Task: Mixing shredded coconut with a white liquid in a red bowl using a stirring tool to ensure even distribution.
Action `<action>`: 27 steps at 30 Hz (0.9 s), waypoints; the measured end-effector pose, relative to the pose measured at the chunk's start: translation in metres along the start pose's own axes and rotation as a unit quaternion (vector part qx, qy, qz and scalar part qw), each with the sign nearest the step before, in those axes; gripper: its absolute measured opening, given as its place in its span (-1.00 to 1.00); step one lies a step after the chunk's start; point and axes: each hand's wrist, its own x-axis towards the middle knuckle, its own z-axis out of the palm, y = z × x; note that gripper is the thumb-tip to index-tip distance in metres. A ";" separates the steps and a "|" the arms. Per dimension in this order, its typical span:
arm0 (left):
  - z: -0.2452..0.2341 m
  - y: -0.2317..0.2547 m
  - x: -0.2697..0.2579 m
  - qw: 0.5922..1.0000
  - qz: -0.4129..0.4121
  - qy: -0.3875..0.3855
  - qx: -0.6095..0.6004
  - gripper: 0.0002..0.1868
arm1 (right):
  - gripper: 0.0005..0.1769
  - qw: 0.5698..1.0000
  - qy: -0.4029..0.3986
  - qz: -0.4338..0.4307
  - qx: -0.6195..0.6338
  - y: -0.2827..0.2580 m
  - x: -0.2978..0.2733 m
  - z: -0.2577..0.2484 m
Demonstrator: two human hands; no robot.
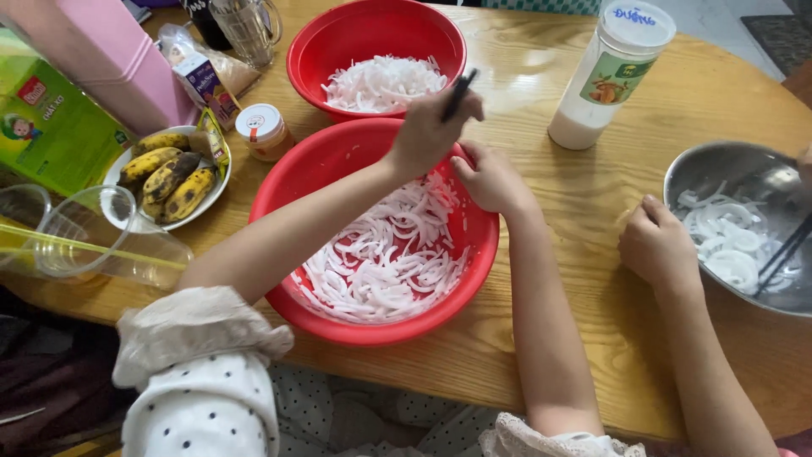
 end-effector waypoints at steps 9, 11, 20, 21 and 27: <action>-0.060 -0.016 0.000 0.981 -0.175 0.017 -0.081 -0.47 | -0.44 0.988 -0.059 0.114 0.091 -0.015 0.004 -0.005; -0.051 -0.031 0.007 0.982 -0.166 0.018 -0.093 -0.47 | -0.45 0.982 -0.062 0.117 0.132 -0.012 0.004 -0.005; 0.017 -0.030 0.020 0.978 -0.110 -0.081 -0.159 -0.44 | -0.57 0.955 -0.036 0.136 0.263 0.012 0.012 0.006; 0.024 -0.026 0.019 0.978 -0.102 -0.092 -0.159 -0.42 | -0.60 0.956 -0.031 0.127 0.262 0.016 0.014 0.008; 0.034 -0.001 0.009 0.983 -0.147 -0.016 -0.109 -0.44 | -0.59 0.944 0.009 0.078 0.320 0.032 0.012 0.013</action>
